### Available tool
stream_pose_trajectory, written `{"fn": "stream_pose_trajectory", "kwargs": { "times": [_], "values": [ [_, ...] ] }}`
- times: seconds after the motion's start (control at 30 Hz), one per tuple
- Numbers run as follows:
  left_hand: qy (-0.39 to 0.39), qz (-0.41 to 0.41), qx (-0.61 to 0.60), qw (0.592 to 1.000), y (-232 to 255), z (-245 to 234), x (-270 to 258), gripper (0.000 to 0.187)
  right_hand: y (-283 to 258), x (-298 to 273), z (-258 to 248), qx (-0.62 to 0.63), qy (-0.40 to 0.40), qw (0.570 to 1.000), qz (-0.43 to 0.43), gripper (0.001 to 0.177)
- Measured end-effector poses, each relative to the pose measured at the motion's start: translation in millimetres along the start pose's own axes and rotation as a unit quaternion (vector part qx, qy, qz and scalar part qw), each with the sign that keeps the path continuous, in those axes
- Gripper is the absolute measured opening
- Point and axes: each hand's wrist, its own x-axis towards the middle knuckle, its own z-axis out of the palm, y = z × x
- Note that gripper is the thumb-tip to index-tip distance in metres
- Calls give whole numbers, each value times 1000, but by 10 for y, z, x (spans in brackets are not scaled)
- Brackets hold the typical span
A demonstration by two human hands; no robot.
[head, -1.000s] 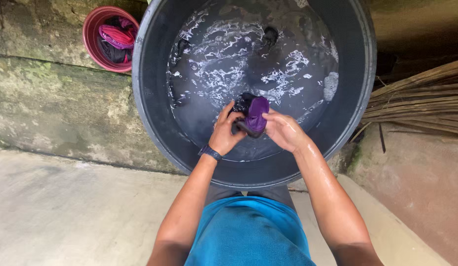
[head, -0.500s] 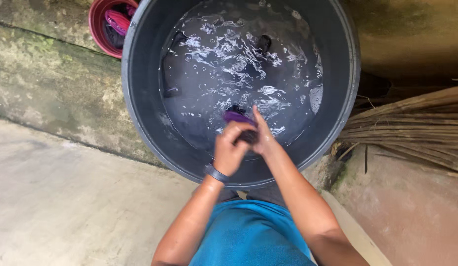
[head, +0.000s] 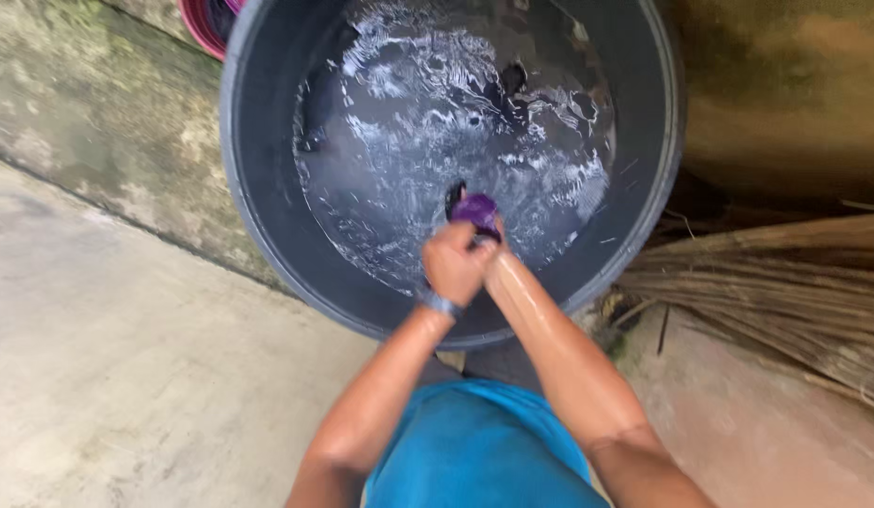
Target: The person washes clothes in a tub of water by hand, scrubbing individual items, wringing them out, and placing them into a separate bucket.
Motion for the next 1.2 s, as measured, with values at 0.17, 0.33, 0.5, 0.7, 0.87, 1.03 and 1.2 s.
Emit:
{"fn": "stream_pose_trajectory", "kwargs": {
  "times": [0.17, 0.33, 0.5, 0.7, 0.87, 1.03, 1.2],
  "values": [
    [20, -166, 48, 985, -751, -38, 490, 29, -211, -431, 296, -173, 210, 961, -58, 32],
    [52, -8, -25, 998, -880, -80, 347, 59, -335, -421, 229, -296, 201, 925, -125, 58],
    [-13, 59, 135, 989, -873, 33, 307, 61, -282, -201, -135, -322, 218, 907, -160, 38],
    [5, -61, -153, 986, -429, 154, 264, 16, -623, -376, 407, -158, 283, 935, -145, 39],
    [-49, 71, -128, 988, 587, 243, -208, 19, -886, -348, 507, -147, 122, 979, 76, 45],
    [-5, 18, -5, 1000, 185, 308, 277, 4, -507, -313, 243, -74, 102, 992, 8, 41],
    [52, 36, 8, 998, 115, 489, 102, 7, -690, -290, 387, -78, 84, 993, -3, 38]
  ]
}}
